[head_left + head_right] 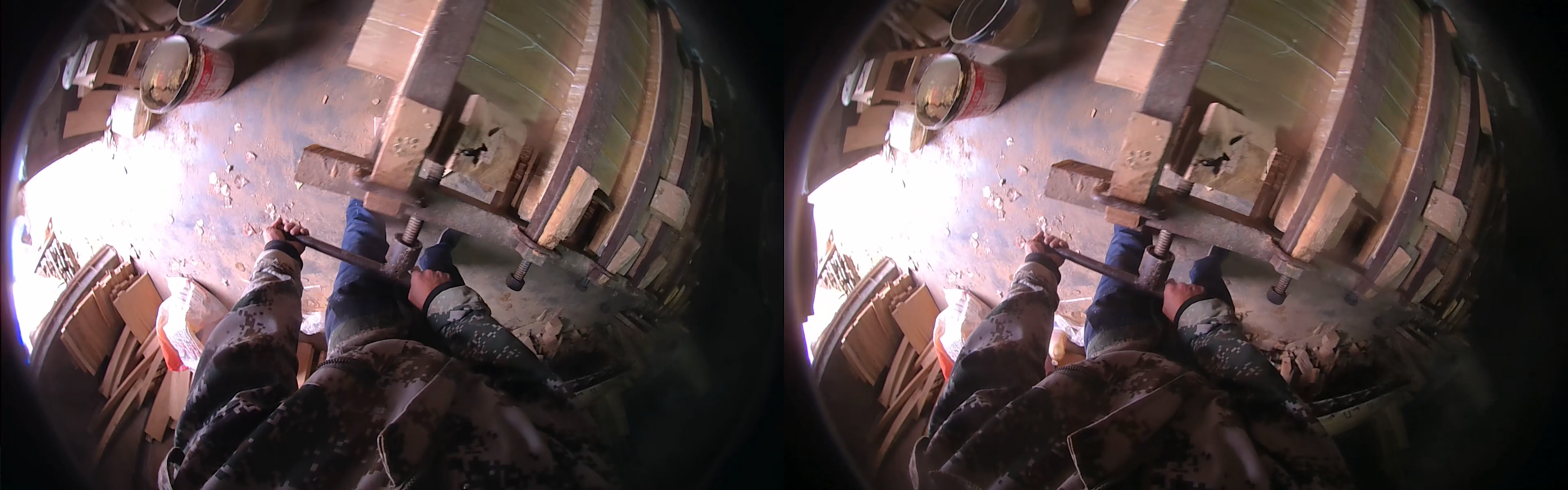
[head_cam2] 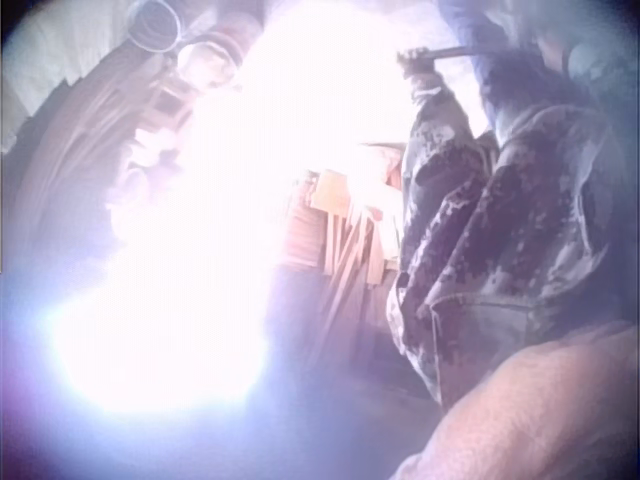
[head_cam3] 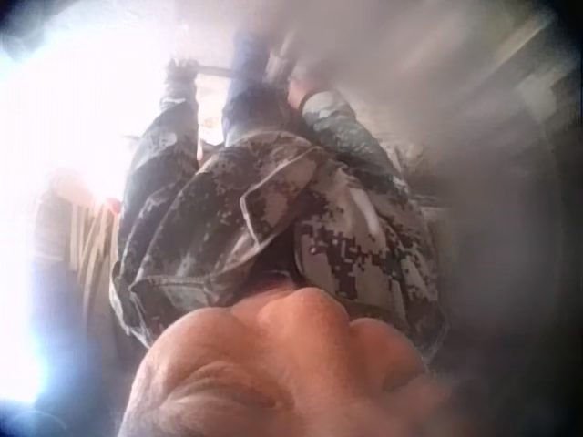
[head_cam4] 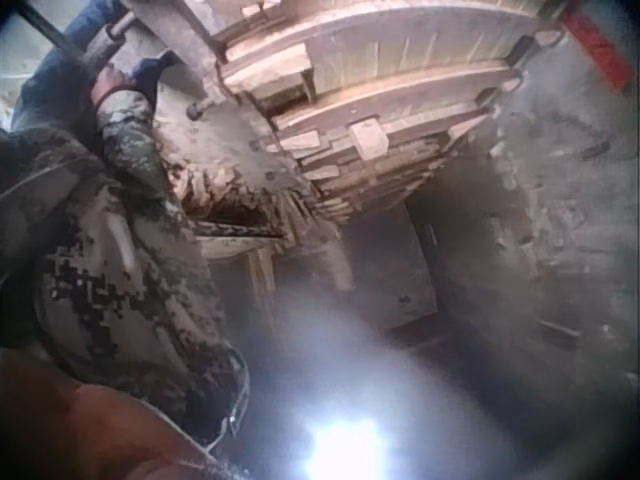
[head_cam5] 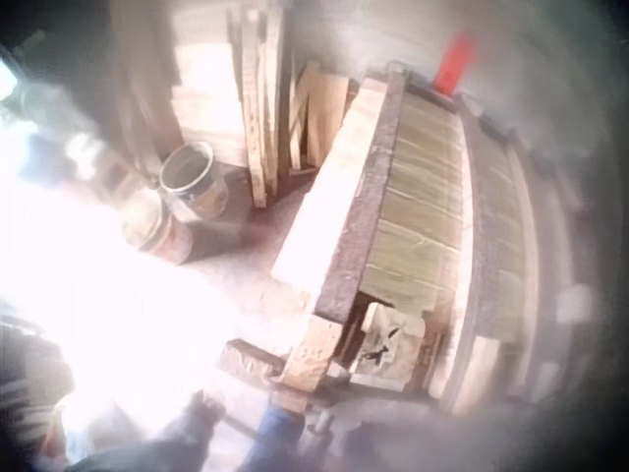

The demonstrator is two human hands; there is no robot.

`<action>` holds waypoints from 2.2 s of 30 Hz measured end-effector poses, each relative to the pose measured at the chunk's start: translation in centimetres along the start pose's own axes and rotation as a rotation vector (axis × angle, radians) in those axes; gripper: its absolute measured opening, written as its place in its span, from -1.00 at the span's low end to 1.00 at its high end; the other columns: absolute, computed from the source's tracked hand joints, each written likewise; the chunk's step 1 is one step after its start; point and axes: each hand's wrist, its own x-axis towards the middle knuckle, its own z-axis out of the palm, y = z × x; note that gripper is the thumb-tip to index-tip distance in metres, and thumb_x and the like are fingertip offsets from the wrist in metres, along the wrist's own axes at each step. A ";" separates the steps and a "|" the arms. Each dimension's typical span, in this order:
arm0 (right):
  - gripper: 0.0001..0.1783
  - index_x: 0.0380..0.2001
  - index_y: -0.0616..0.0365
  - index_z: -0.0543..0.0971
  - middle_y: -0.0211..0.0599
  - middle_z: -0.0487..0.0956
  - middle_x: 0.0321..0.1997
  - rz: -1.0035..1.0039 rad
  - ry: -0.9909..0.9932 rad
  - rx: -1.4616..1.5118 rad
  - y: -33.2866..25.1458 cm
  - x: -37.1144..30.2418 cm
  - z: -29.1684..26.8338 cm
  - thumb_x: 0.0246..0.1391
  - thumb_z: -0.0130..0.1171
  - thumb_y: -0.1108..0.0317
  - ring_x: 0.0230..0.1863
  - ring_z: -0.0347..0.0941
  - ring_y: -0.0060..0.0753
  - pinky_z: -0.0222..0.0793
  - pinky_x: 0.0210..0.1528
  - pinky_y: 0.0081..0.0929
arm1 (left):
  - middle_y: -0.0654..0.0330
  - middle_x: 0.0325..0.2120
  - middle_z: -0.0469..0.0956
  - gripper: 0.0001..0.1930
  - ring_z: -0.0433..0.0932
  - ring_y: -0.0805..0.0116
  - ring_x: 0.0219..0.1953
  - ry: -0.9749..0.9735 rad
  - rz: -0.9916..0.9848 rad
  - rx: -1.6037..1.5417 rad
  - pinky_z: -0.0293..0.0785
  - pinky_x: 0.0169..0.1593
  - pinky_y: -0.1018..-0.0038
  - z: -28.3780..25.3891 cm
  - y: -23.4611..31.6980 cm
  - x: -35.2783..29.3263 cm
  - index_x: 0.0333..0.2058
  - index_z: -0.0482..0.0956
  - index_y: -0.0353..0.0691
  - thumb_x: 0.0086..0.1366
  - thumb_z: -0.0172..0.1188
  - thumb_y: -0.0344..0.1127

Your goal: The person uses a long metal bar to tighten threaded bolts on a wooden frame, securing stacked planks. They repeatedly rotate the bar to apply torque, then place additional wooden pieces into the frame and continue tightening.

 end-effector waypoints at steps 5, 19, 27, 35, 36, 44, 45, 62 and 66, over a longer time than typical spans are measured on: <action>-0.78 -0.33 0.12 0.57 -0.02 0.66 -0.34 -0.140 0.036 0.106 2.0 0.8 2.1 0.05 -0.01 0.30 -0.25 0.62 0.07 0.50 -0.19 0.00 | 0.42 -0.81 0.10 -0.62 0.10 0.44 -0.76 -0.041 0.003 -0.009 0.17 -0.53 0.37 -0.9 1.1 0.2 -0.66 0.19 0.01 0.38 -0.19 -0.13; -0.67 -0.25 0.11 0.59 -0.02 0.65 -0.23 -0.745 0.382 -0.117 7.7 0.0 2.2 -0.18 0.21 0.32 -0.08 0.57 -0.03 0.42 -0.01 -0.10 | 0.35 -0.82 0.12 -0.63 0.14 0.32 -0.77 -0.251 0.734 0.041 0.18 -0.56 0.26 -2.3 -1.2 -19.4 -0.64 0.20 0.01 0.35 -0.23 -0.04; -0.44 0.00 0.26 0.42 0.16 0.52 -0.02 -1.011 0.420 0.357 -0.6 -7.3 -3.7 -0.14 0.14 0.28 0.09 0.42 0.11 0.31 0.18 -0.11 | 0.29 -0.81 0.20 -0.70 0.17 0.36 -0.78 -0.424 1.150 -0.049 0.20 -0.65 0.41 -2.3 -13.3 -29.7 -0.58 0.28 -0.05 0.33 0.07 -0.22; -0.36 0.02 0.18 0.53 -0.14 0.63 -0.08 -1.344 -0.253 0.938 -11.2 -6.2 -5.2 -0.30 0.37 0.45 -0.06 0.54 -0.32 0.44 -0.03 -0.37 | 0.07 -0.58 0.56 -0.69 0.54 0.18 -0.48 -0.444 0.988 0.208 0.49 -0.31 0.29 -4.3 -12.9 -32.4 -0.50 0.54 -0.28 0.29 0.08 -0.15; -0.46 -0.07 0.20 0.57 -0.25 0.64 -0.19 -1.301 -0.250 0.792 -12.3 -5.9 -6.0 -0.26 0.35 0.44 -0.16 0.53 -0.43 0.44 -0.14 -0.41 | 0.06 -0.45 0.60 -0.67 0.56 0.19 -0.35 -0.413 1.113 0.271 0.48 -0.20 0.31 -4.8 -12.3 -32.5 -0.41 0.58 -0.31 0.30 0.06 -0.13; -0.67 -0.20 0.26 0.60 -0.15 0.61 -0.29 -1.035 -0.452 0.711 -17.9 -6.7 -8.9 0.04 0.24 0.24 -0.27 0.56 -0.33 0.46 -0.26 -0.39 | -0.24 -0.02 0.51 -0.34 0.54 -0.11 -0.04 -0.953 0.480 0.215 0.50 0.03 0.17 -5.2 -8.0 -33.9 -0.03 0.51 -0.41 0.34 -0.07 0.19; -0.63 -0.14 0.27 0.59 -0.10 0.60 -0.15 -1.095 -0.335 0.650 -18.2 -6.7 -8.5 0.06 0.22 0.21 -0.09 0.52 -0.24 0.40 -0.05 -0.37 | -0.26 -0.04 0.51 -0.34 0.53 -0.17 -0.05 -0.993 0.429 0.163 0.48 0.06 0.09 -4.8 -7.8 -33.9 -0.07 0.53 -0.41 0.33 -0.07 0.20; -0.57 -0.19 0.18 0.61 0.16 0.62 -0.22 -1.102 0.708 0.529 -13.3 -7.9 -4.0 0.15 -0.06 0.09 -0.11 0.57 0.13 0.49 0.01 -0.06 | -0.03 -0.22 0.62 -0.54 0.58 0.08 -0.14 -1.014 0.832 0.190 0.47 0.05 0.27 -5.1 -17.0 -34.6 -0.21 0.56 -0.38 0.30 -0.09 -0.04; -0.69 -0.26 0.09 0.66 0.00 0.65 -0.25 -1.240 0.612 0.836 -5.4 -12.9 -3.4 0.04 0.10 0.15 -0.10 0.57 0.03 0.49 -0.01 -0.15 | -0.05 -0.29 0.64 -0.58 0.60 0.12 -0.18 -1.019 0.818 0.292 0.47 0.02 0.30 -5.4 -21.8 -36.2 -0.33 0.59 -0.39 0.28 -0.05 -0.09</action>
